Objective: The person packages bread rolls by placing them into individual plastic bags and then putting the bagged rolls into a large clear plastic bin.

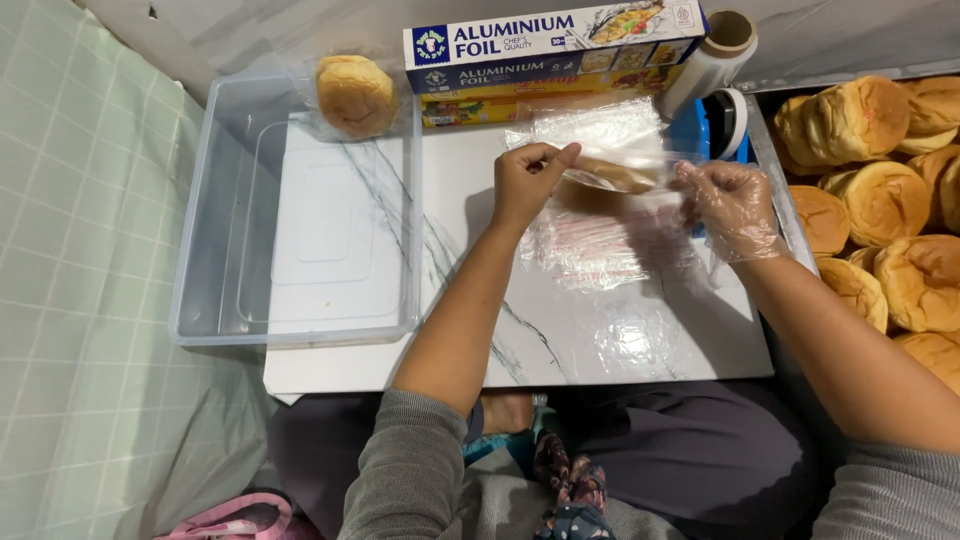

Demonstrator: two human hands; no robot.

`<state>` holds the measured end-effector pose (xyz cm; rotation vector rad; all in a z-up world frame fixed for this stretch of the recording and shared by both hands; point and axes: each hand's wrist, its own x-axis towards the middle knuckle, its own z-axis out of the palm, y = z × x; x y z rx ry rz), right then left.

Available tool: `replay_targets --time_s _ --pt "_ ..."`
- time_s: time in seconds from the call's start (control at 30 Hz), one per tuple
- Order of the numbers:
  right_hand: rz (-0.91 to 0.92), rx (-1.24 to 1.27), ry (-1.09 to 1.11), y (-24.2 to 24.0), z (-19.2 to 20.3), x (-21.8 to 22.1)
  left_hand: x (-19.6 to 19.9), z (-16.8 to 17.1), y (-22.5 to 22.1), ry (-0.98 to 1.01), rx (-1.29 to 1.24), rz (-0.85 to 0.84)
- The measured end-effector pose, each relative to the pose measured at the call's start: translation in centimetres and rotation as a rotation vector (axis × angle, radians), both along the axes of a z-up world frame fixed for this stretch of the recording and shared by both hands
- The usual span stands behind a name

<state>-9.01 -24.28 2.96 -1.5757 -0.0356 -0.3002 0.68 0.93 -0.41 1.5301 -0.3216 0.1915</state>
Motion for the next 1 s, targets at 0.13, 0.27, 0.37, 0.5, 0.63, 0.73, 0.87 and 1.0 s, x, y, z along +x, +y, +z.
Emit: replay_targets --time_s 0.13,0.27,0.37,0.5,0.63,0.73,0.87,1.0 --pt "-0.127 -0.348 0.024 0.9 1.3 -0.7 0.3 -0.6 0.2 -0.054 0.218 0.138" --pt "-0.198 -0.697 0.069 -0.3 -0.1 0.0 0.2 -0.3 0.4 0.064 0.423 0.152" --pt "-0.144 -1.059 0.27 -1.3 -1.4 0.9 -0.7 1.5 1.4 0.073 0.522 0.061" --pt "-0.108 -1.248 0.458 -0.8 -2.1 0.9 1.4 -3.2 0.1 0.173 0.545 0.024" --pt "-0.067 -1.448 0.525 1.0 0.0 0.1 2.2 -4.9 -0.9 0.245 0.503 -0.045" --pt "-0.168 -1.605 0.308 2.2 1.3 -1.3 2.0 -4.9 -1.3 0.257 0.411 -0.051" --pt "-0.228 -1.638 -0.862 0.7 -0.5 -0.3 1.8 -4.5 -1.3 0.324 0.326 -0.069" --pt "-0.068 -1.504 -0.929 2.7 -0.9 -0.7 0.8 -2.6 -1.5 0.376 0.214 -0.082"
